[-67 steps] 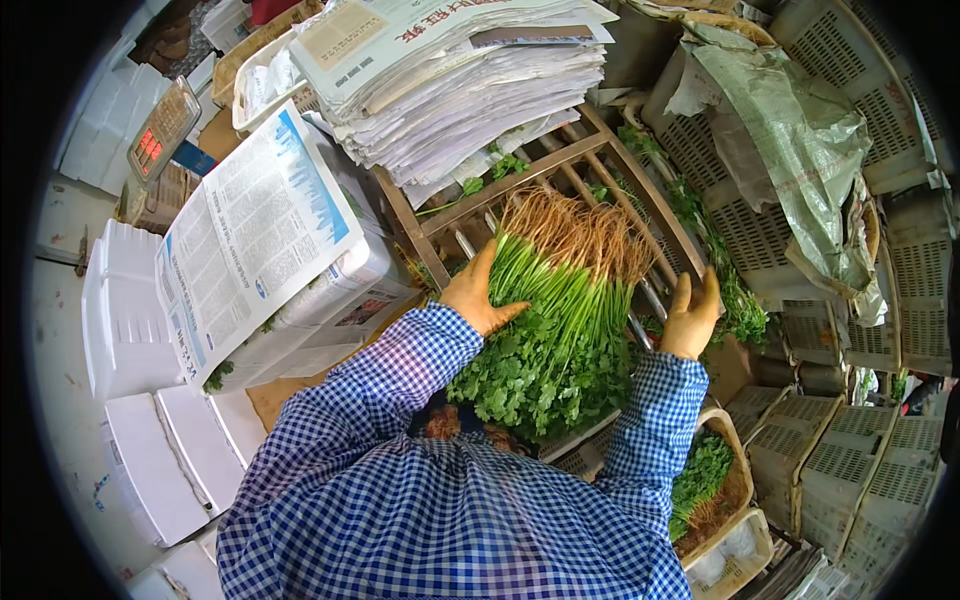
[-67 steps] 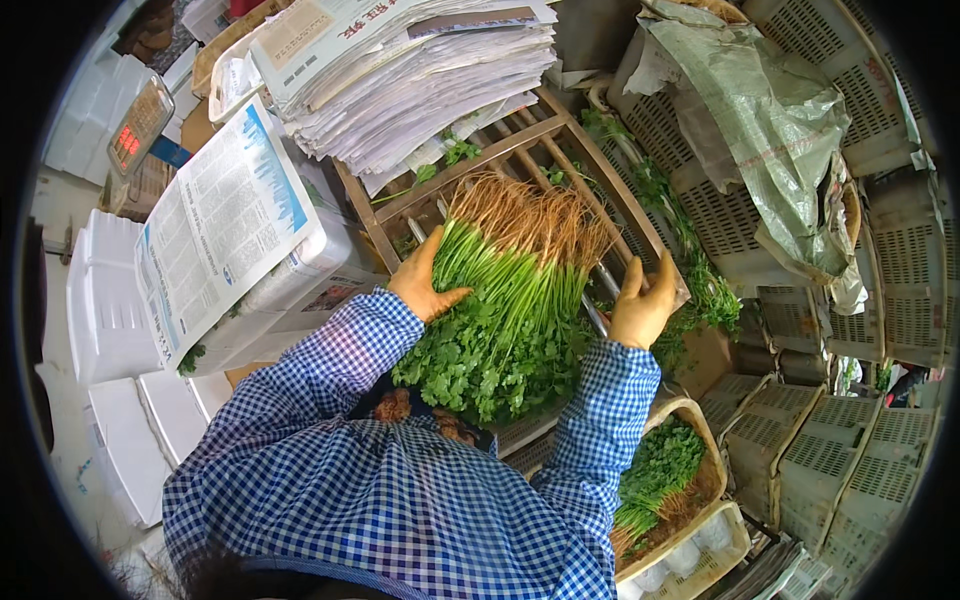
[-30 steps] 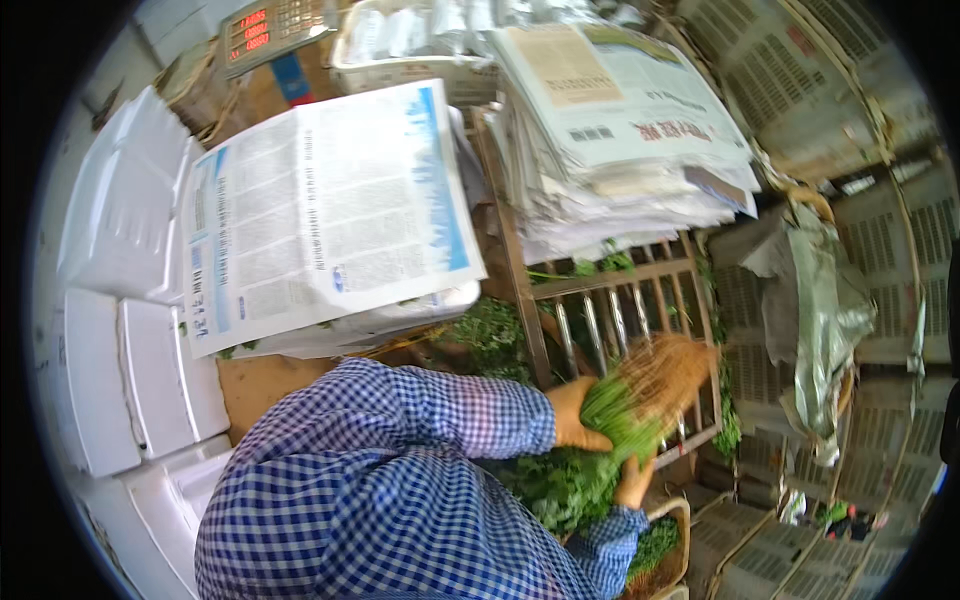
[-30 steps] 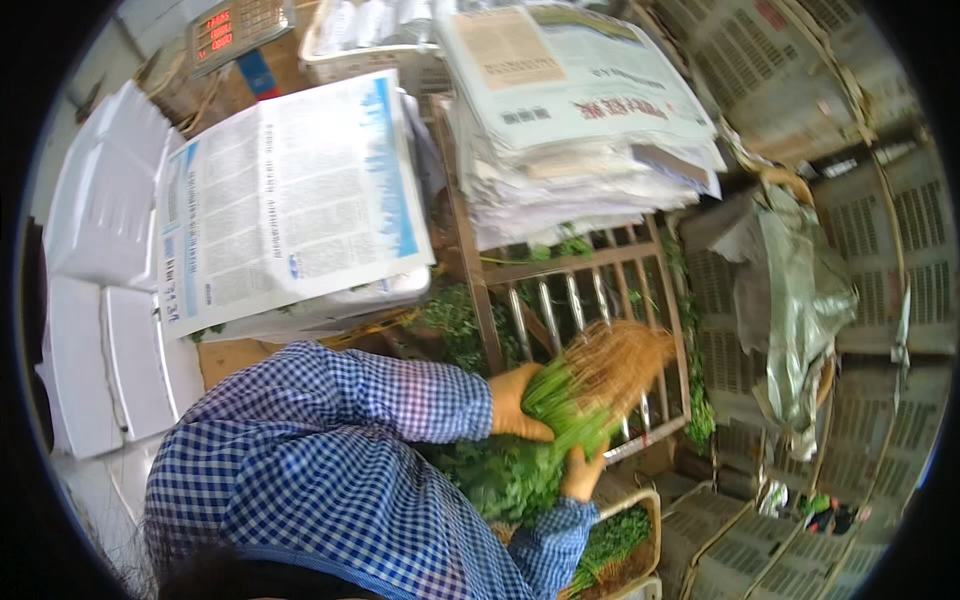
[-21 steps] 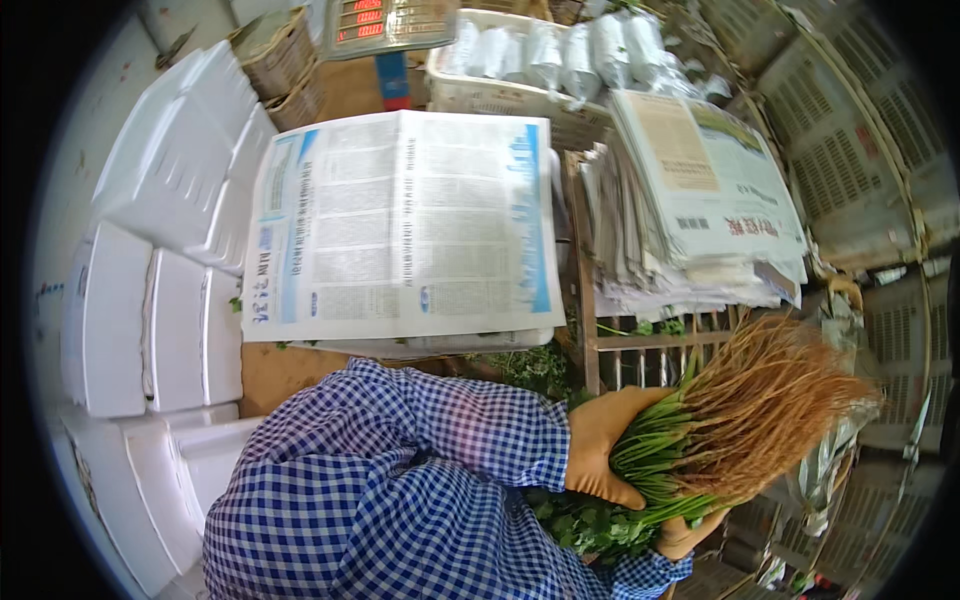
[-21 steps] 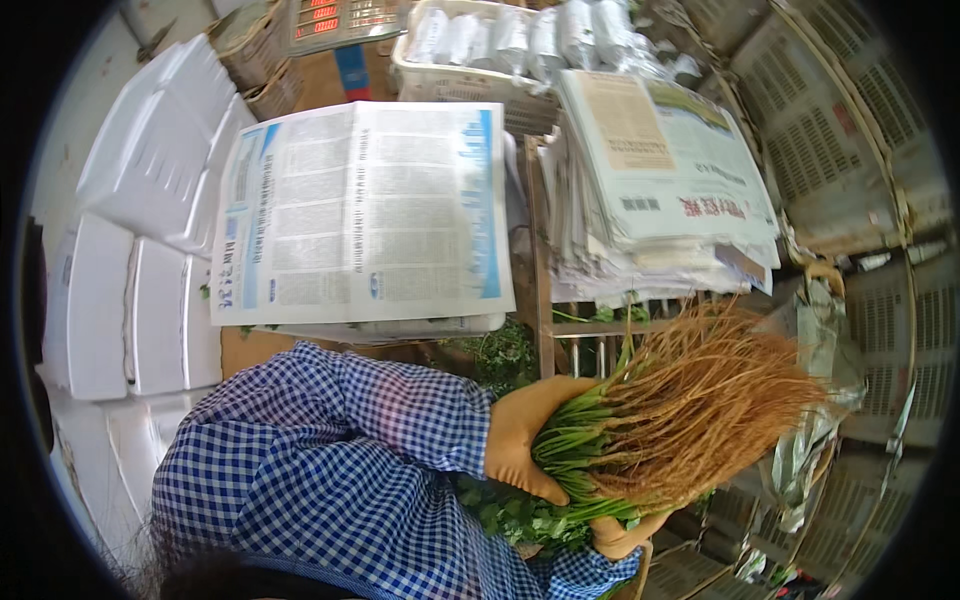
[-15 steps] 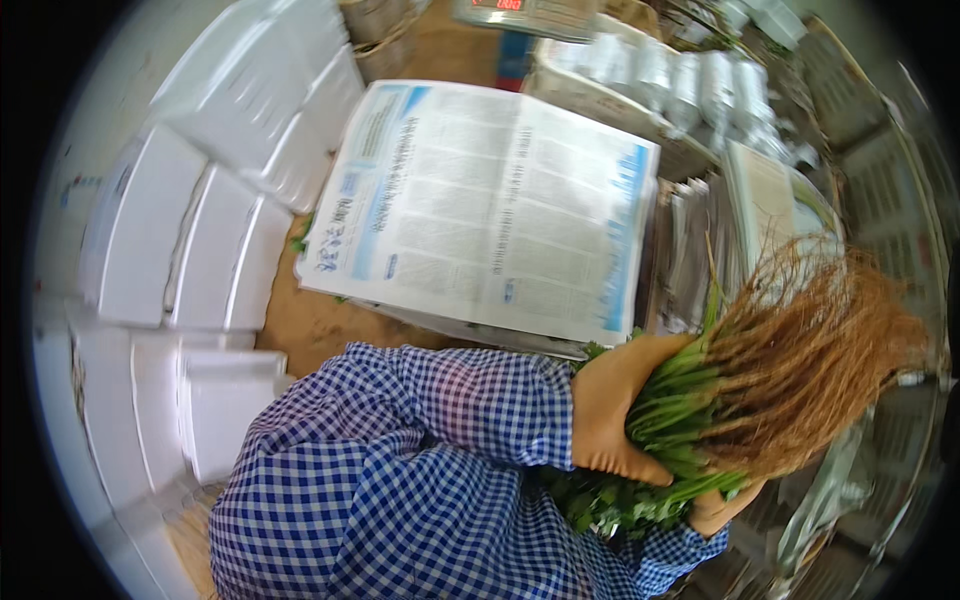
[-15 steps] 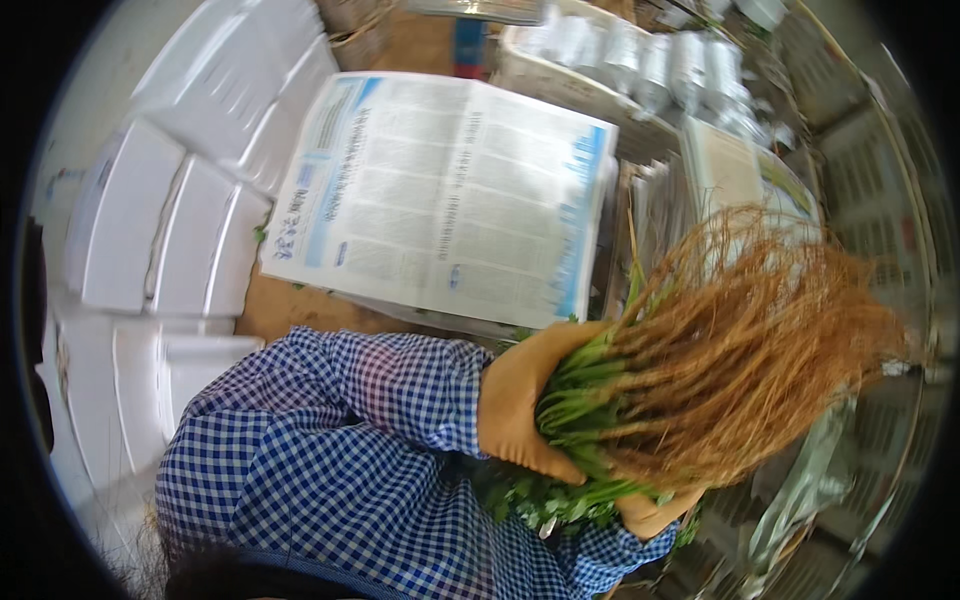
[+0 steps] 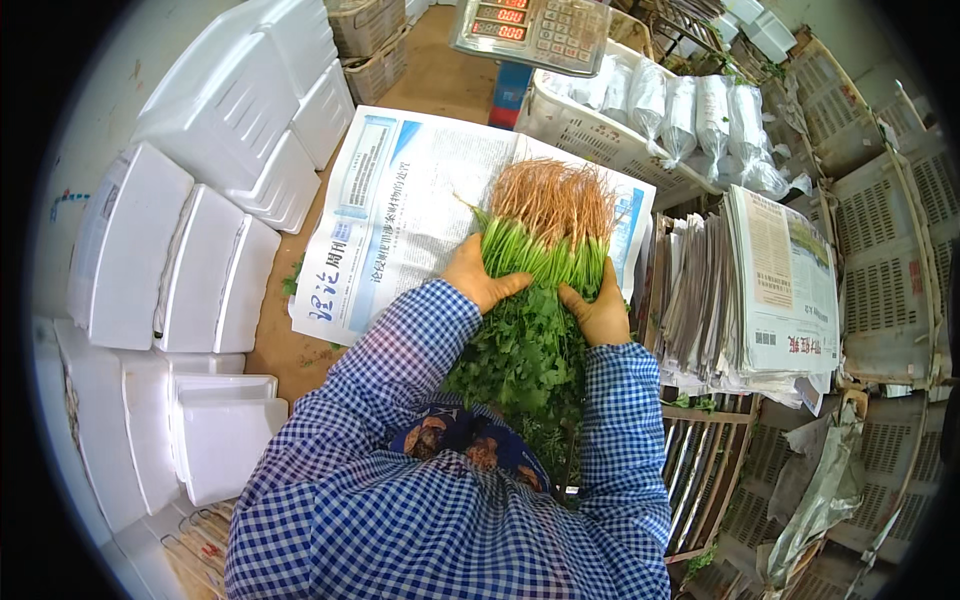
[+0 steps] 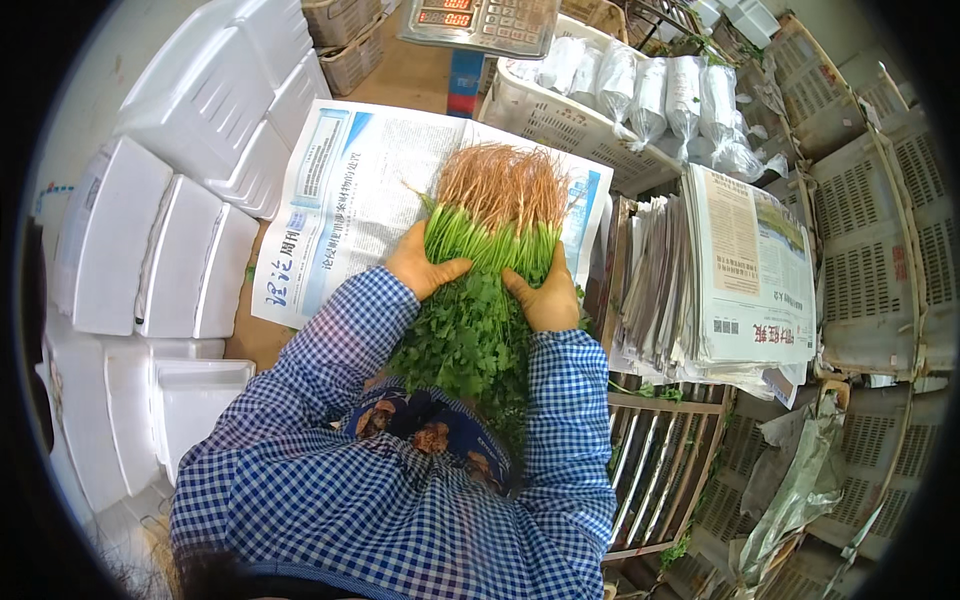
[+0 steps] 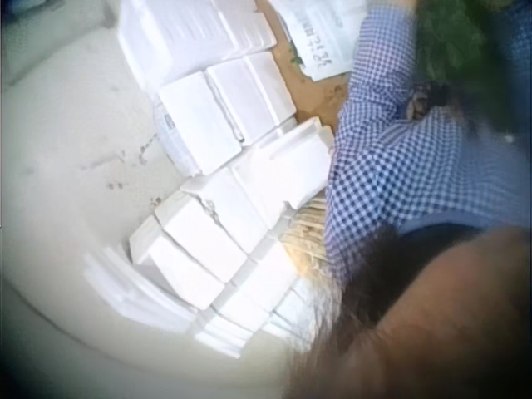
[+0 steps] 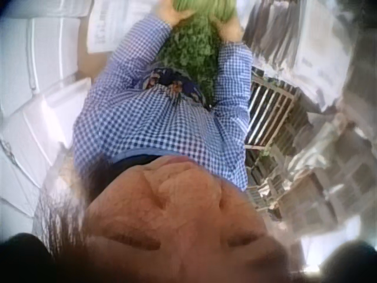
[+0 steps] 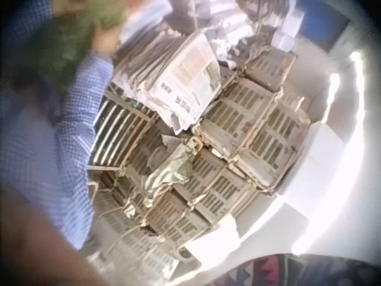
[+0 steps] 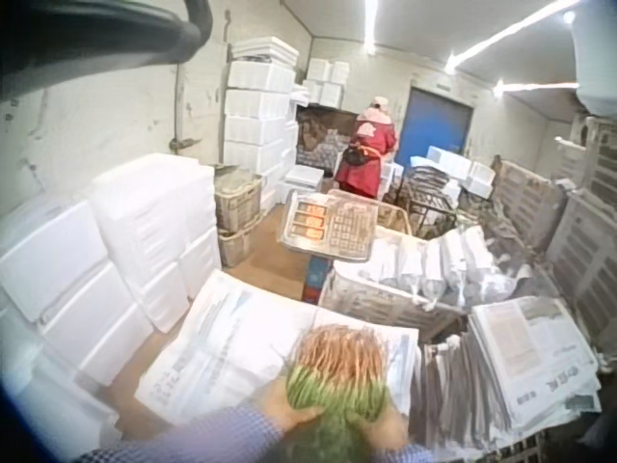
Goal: The person takes bunches of cilantro from a large basket, arranges them neatly into bundles, and places them into a crate lined with newspaper while using a digital scale to check the weight.
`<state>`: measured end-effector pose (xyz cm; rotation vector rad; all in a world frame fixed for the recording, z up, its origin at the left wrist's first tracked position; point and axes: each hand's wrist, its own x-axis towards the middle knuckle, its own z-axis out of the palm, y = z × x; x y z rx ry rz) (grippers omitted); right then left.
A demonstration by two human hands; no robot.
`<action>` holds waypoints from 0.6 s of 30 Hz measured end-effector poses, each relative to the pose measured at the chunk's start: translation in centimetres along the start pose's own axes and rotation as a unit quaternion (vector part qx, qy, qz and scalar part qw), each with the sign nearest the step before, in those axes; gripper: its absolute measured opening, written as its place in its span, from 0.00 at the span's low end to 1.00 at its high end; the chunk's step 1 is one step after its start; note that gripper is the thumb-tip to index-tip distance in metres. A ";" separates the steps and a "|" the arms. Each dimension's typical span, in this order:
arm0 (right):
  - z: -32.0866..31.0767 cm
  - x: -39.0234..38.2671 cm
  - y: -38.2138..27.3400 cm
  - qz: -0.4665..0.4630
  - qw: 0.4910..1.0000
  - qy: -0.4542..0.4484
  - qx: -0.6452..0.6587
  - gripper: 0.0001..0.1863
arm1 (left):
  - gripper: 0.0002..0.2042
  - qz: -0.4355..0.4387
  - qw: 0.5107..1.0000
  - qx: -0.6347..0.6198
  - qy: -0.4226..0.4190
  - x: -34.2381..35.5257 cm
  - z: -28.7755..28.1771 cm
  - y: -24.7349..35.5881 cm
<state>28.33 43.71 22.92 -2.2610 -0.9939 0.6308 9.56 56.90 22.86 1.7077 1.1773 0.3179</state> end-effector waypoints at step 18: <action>-1.1 -2.1 -0.7 0.008 0.994 0.077 -0.082 0.65 | 0.41 0.048 0.991 0.125 0.001 -2.3 -3.8 0.5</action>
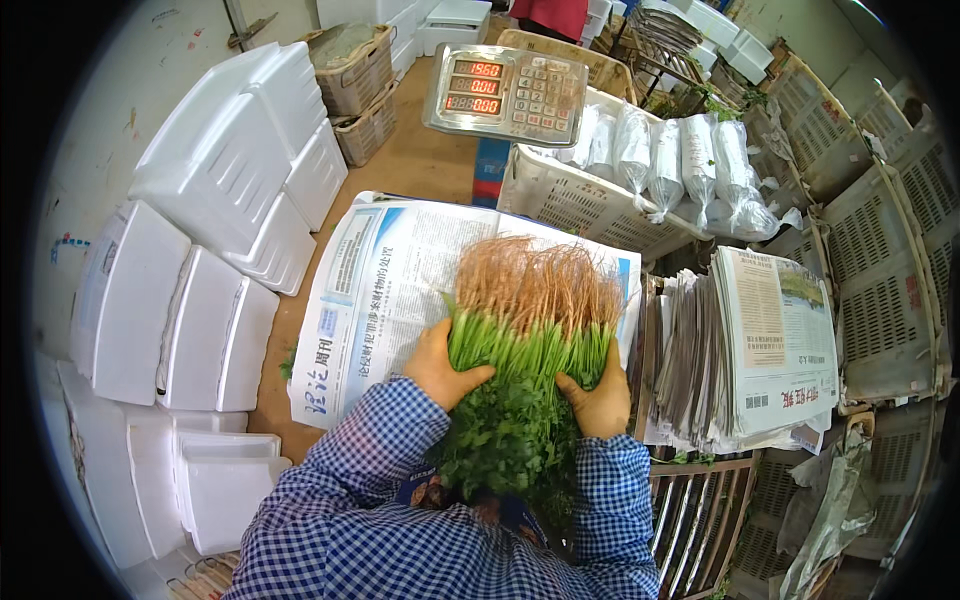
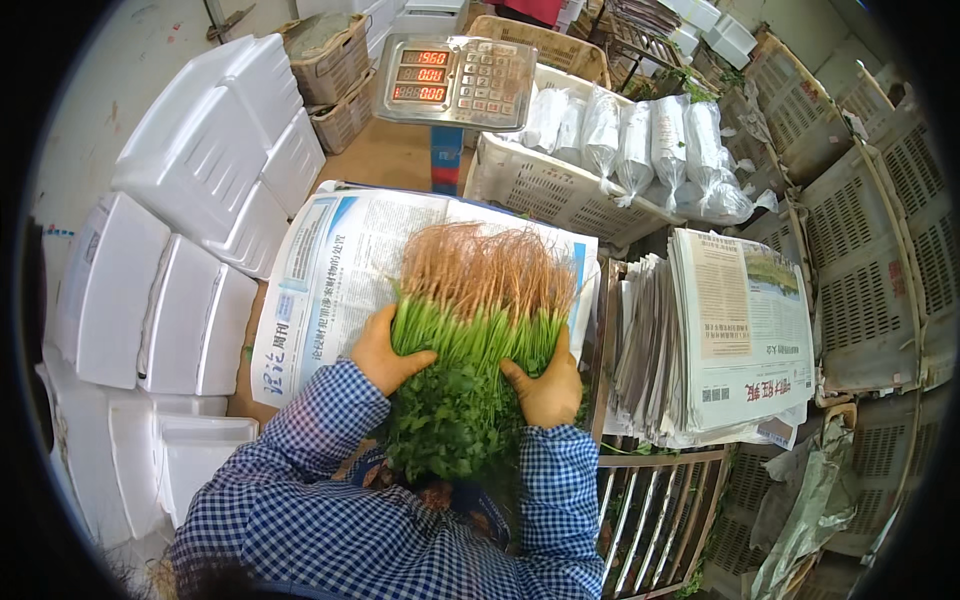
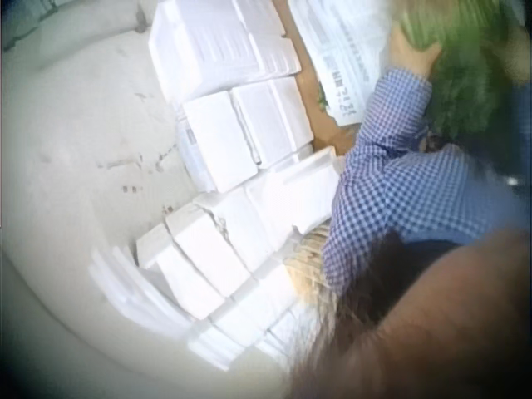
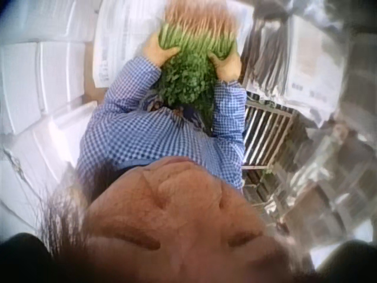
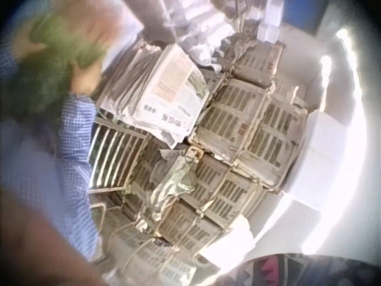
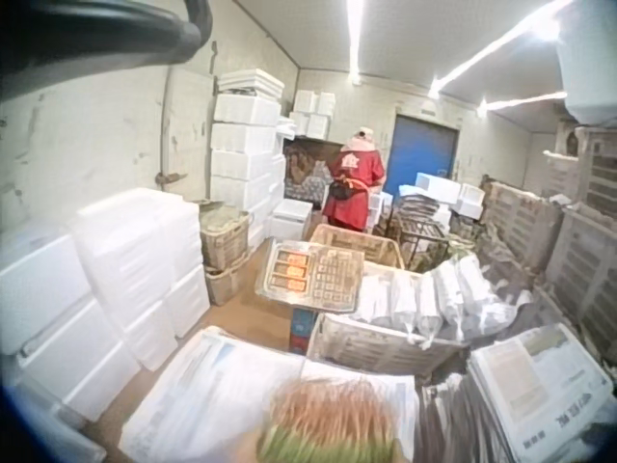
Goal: The person takes bunches of cilantro from a large basket, arranges them neatly into bundles, and places them into a crate lined with newspaper while using a digital scale to check the weight.
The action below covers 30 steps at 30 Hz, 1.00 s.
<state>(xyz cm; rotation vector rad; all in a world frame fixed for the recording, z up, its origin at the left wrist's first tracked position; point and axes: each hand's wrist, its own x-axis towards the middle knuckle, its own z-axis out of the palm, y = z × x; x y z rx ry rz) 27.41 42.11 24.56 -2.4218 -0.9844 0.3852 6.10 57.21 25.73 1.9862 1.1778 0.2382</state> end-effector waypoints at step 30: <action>1.4 -6.1 2.4 -0.034 0.998 0.046 -0.033 0.53 | 0.39 0.413 0.815 0.355 -0.200 10.7 5.9 3.9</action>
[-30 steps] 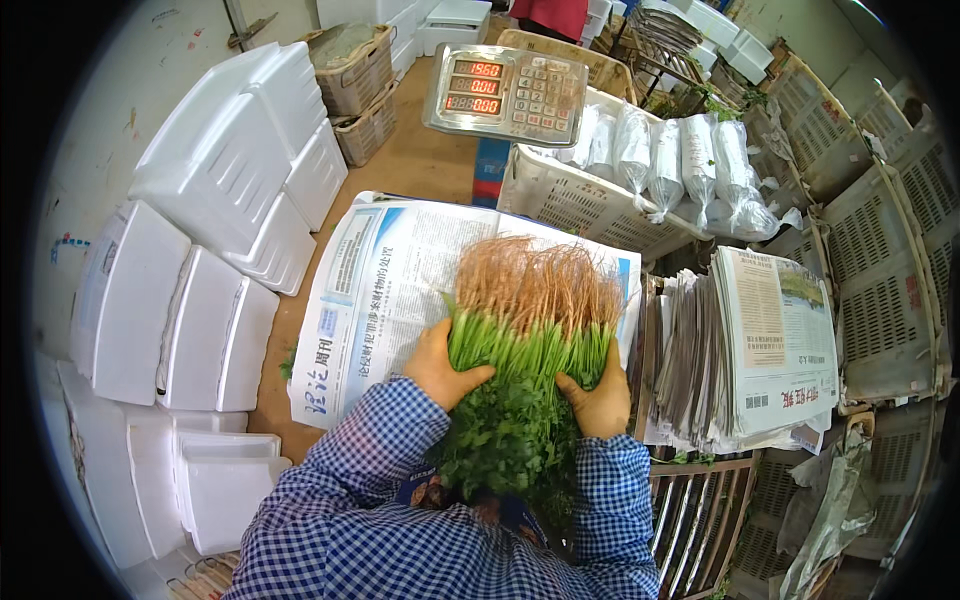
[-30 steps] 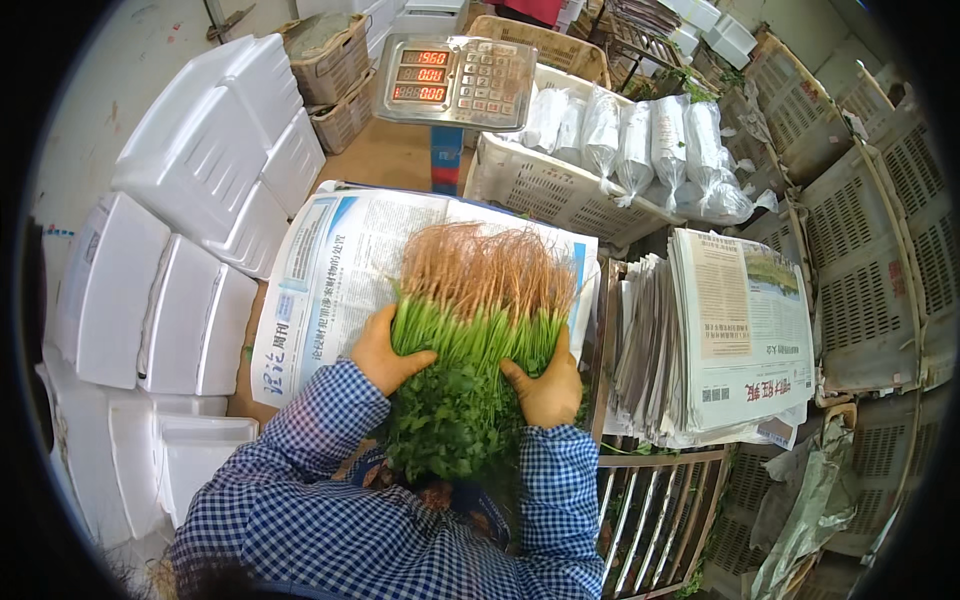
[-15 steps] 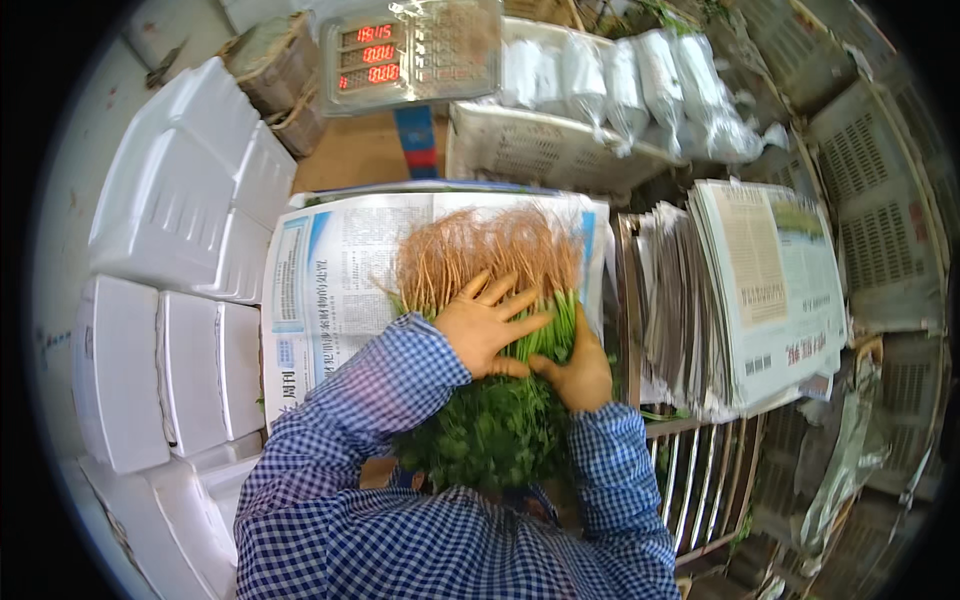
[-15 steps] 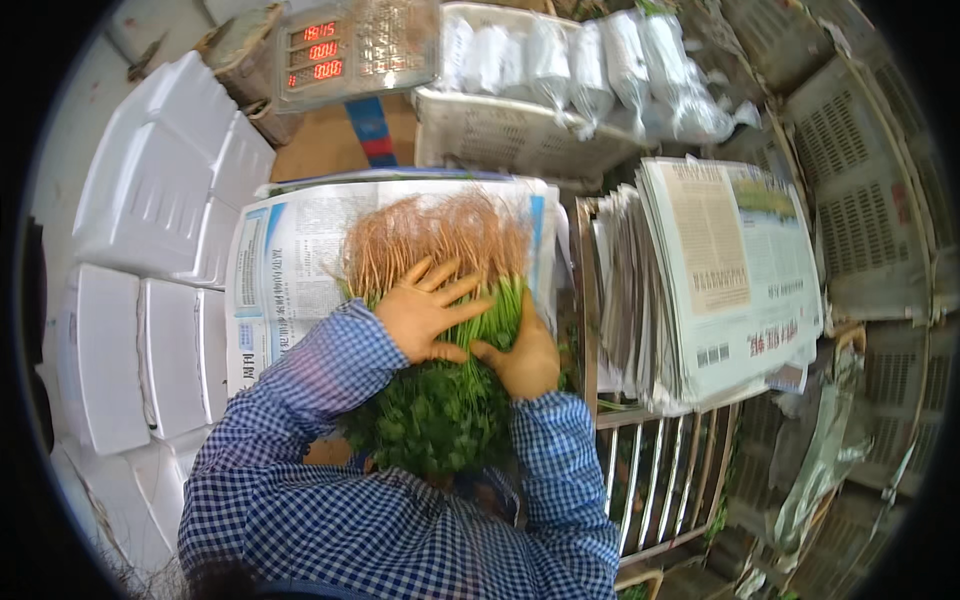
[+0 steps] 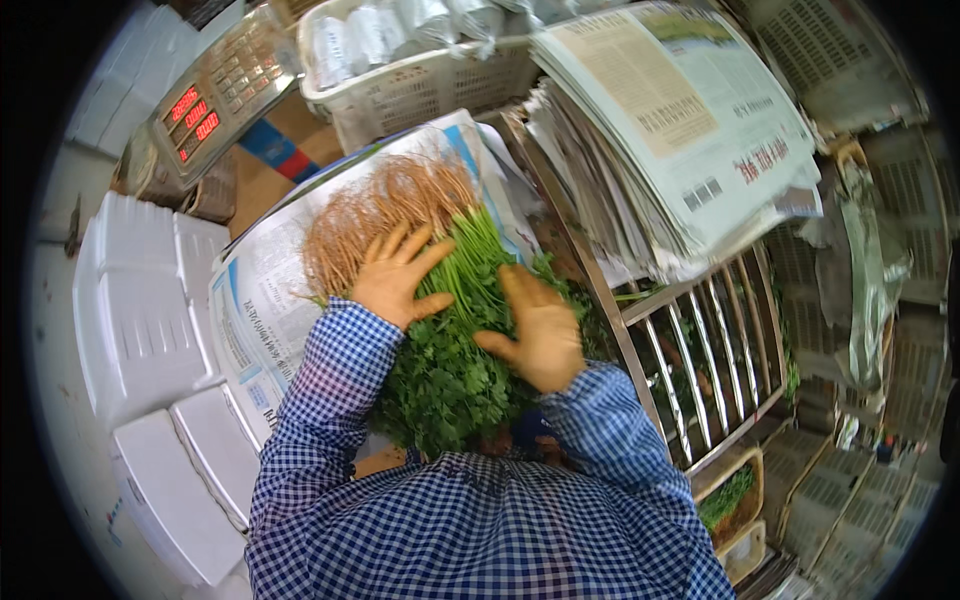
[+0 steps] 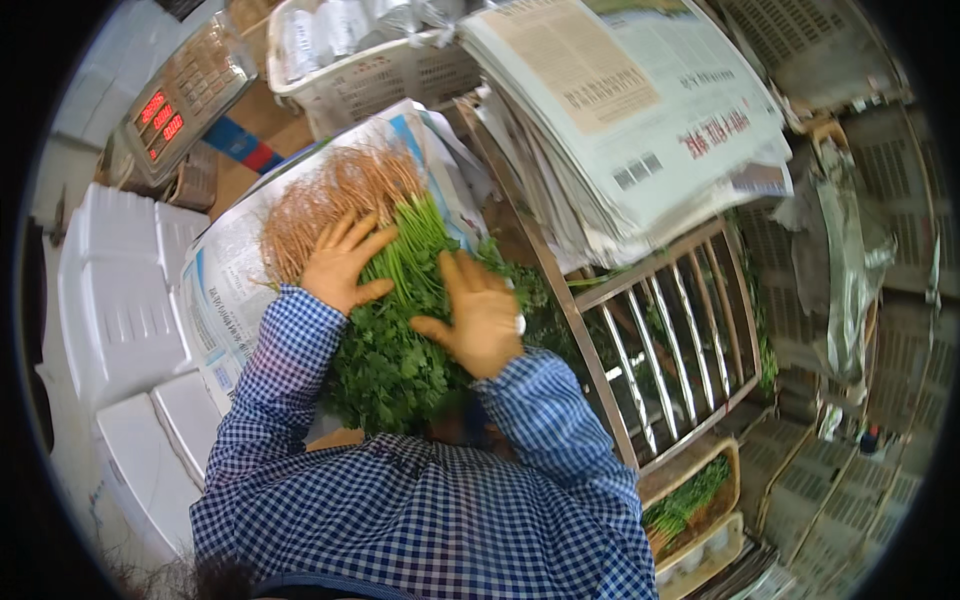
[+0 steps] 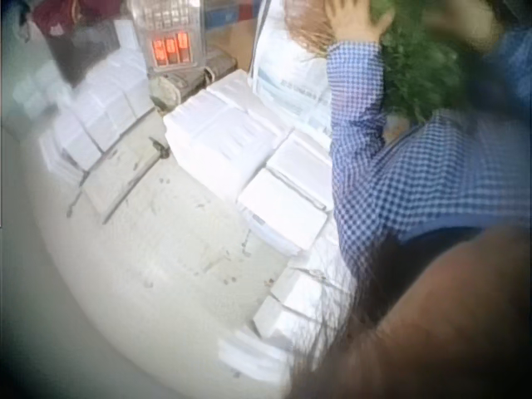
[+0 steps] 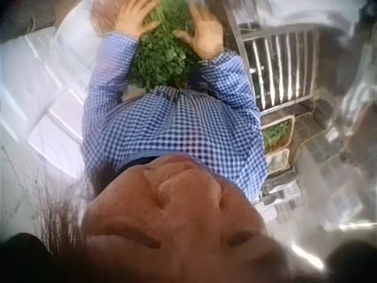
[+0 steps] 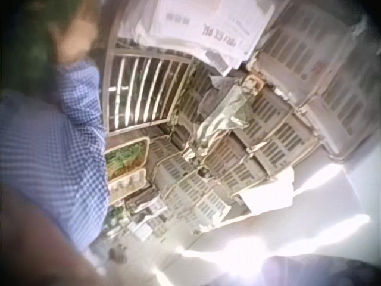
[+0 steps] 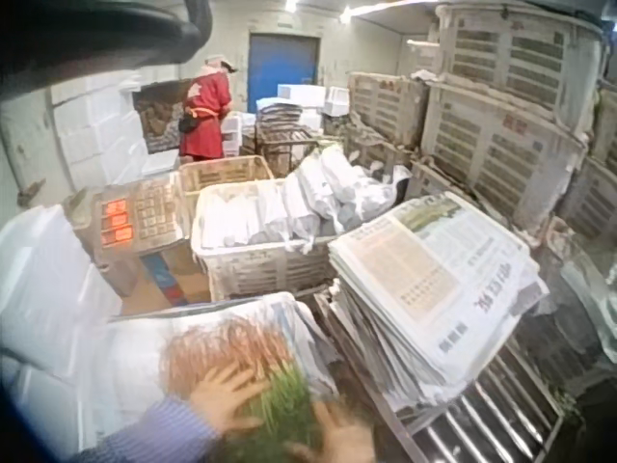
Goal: The person takes bunches of cilantro from a large basket, arranges them neatly into bundles, and places them into a crate lined with newspaper while using a digital scale to check the weight.
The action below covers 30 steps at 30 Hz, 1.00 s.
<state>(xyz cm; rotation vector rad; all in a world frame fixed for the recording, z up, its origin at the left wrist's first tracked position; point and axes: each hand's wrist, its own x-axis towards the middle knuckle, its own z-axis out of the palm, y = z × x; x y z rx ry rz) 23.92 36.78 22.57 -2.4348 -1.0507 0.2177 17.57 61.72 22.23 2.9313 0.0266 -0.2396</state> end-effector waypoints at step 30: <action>1.5 -68.8 20.3 0.564 0.264 0.684 0.380 0.28 | 0.28 0.467 0.862 -0.188 -0.058 0.6 15.7 48.4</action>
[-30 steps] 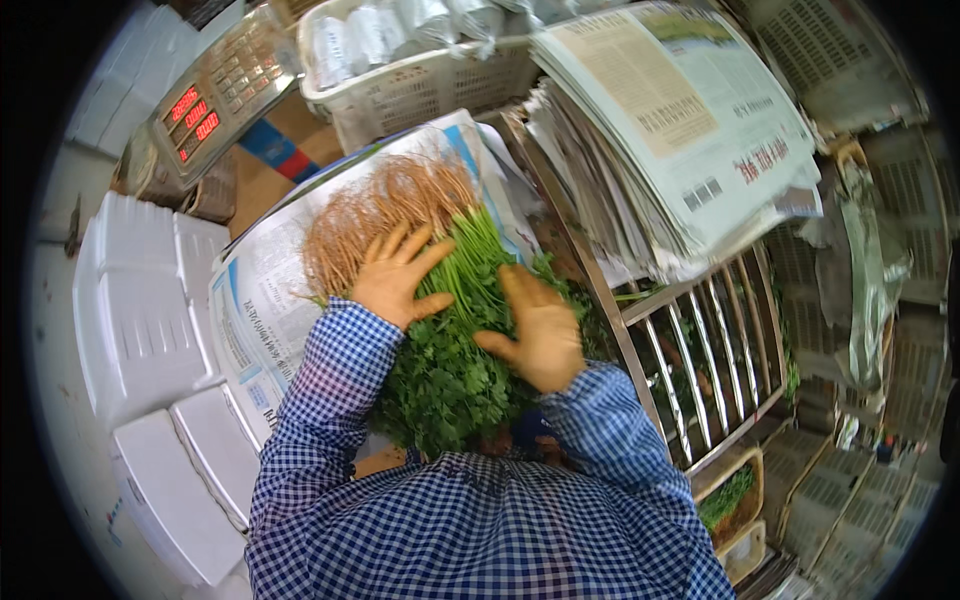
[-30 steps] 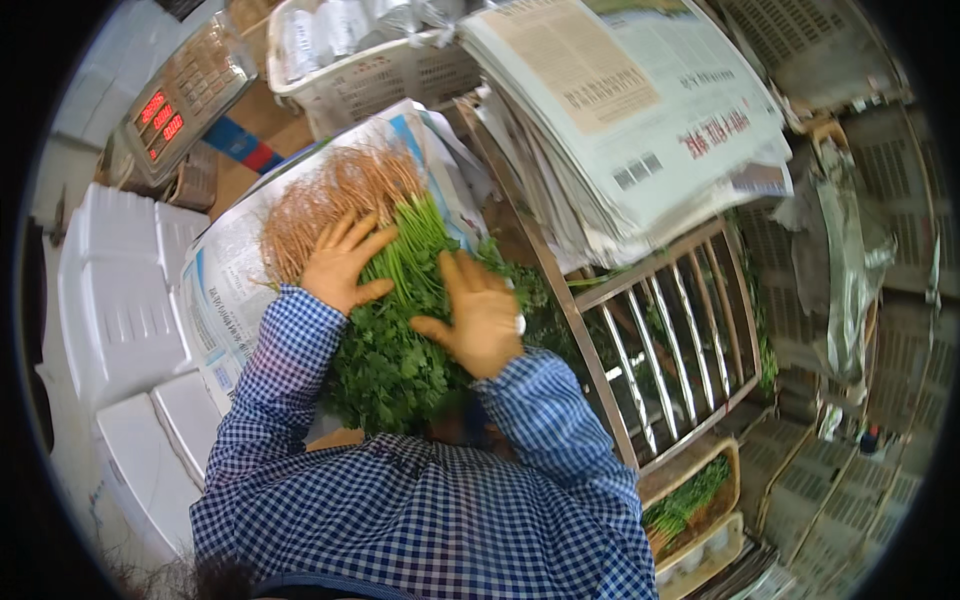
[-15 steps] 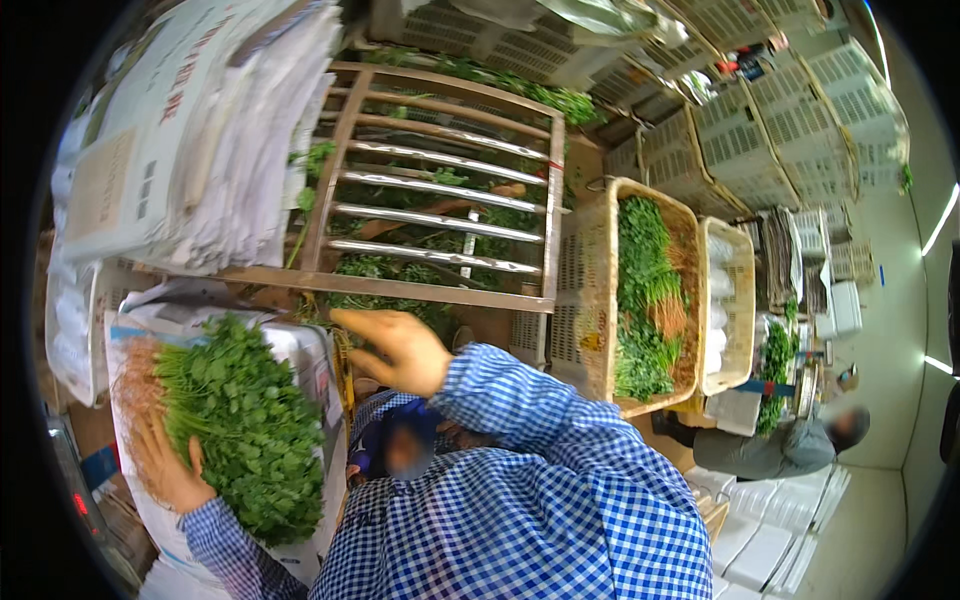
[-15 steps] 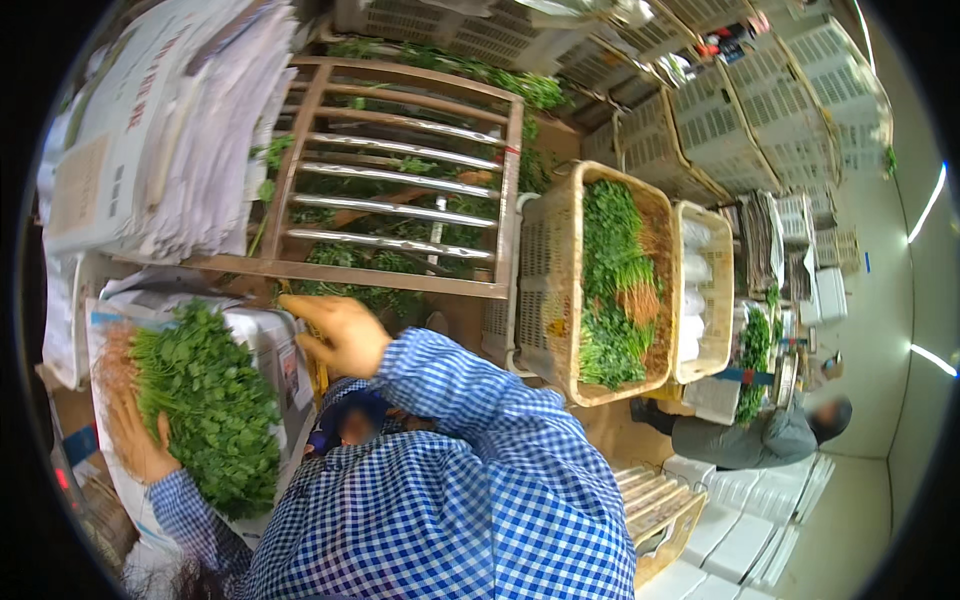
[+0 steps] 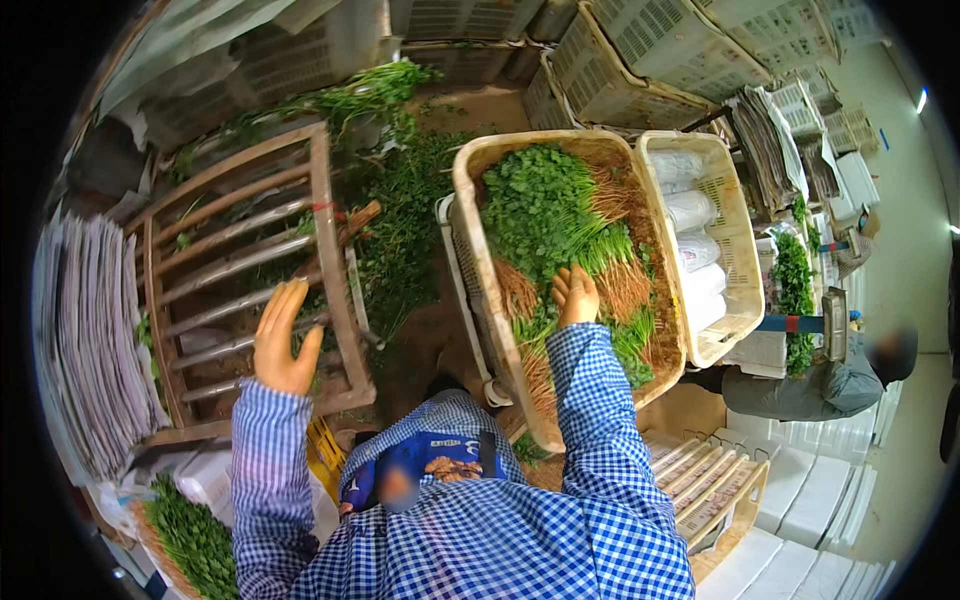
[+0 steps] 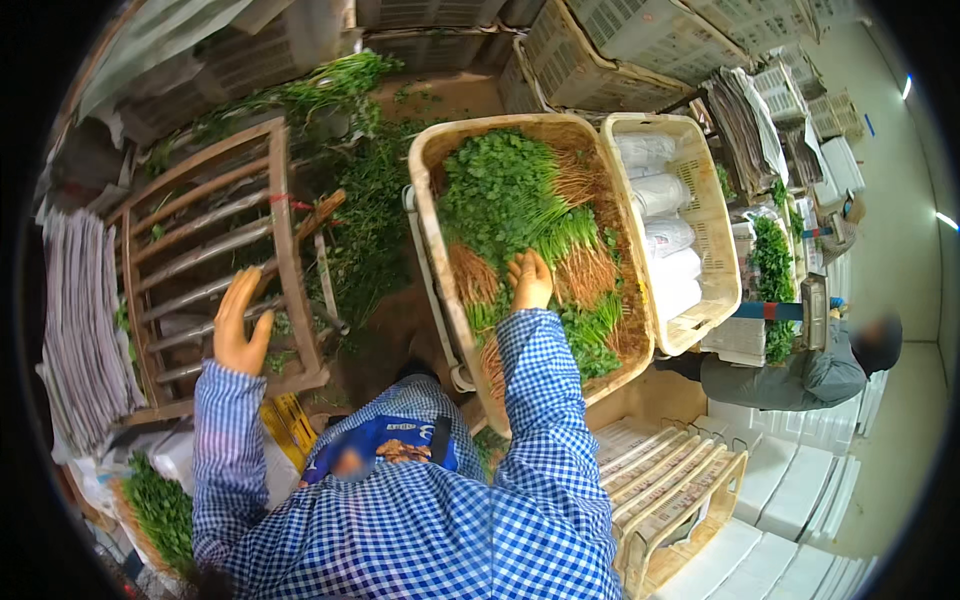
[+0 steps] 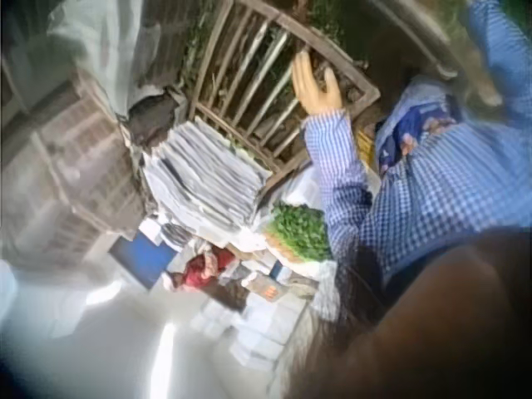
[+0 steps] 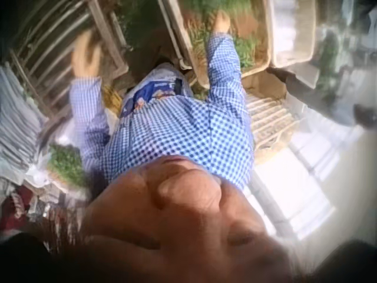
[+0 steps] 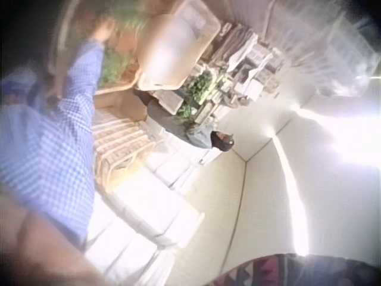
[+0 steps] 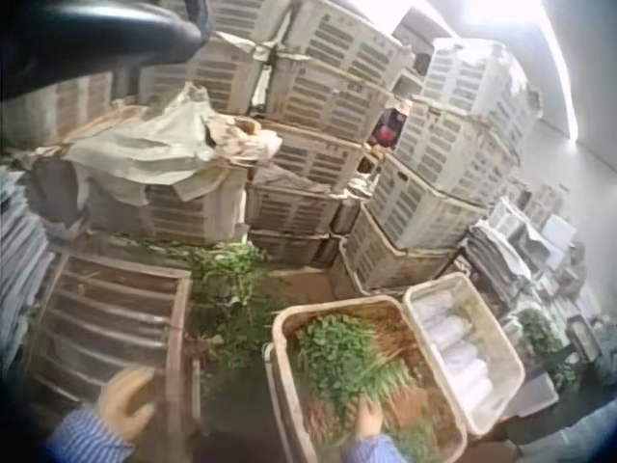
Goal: The person takes bunches of cilantro from a large basket, arranges them neatly into bundles, and places them into a crate lined with newspaper while using a digital scale to check the weight.
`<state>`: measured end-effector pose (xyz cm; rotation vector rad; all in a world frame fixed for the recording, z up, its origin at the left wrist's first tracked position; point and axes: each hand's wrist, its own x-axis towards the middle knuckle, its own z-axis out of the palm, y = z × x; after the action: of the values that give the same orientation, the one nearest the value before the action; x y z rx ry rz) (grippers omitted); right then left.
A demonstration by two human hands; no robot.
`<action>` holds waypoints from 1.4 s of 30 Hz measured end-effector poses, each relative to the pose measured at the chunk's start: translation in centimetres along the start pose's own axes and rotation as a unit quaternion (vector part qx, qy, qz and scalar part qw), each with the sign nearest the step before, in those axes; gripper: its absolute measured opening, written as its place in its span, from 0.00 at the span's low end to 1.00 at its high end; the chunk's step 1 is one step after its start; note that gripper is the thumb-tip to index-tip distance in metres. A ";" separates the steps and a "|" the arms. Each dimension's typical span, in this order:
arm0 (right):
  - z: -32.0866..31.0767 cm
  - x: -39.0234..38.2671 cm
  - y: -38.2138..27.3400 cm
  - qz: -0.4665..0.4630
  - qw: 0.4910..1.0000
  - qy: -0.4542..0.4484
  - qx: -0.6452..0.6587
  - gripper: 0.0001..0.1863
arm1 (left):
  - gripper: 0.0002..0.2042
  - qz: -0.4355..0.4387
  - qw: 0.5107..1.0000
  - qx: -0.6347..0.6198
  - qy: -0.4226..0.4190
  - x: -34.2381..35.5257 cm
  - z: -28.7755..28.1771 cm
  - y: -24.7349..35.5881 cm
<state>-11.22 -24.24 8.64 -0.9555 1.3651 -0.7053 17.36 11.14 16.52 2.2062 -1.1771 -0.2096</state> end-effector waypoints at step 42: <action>1.8 35.7 -7.1 0.095 0.992 0.050 -0.059 0.41 | 0.24 -0.061 0.995 0.077 0.026 5.1 7.6 -0.9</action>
<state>-4.78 -58.46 -2.29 -0.8771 1.5775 -0.5387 17.85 4.08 10.67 2.4068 -1.0613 -0.1137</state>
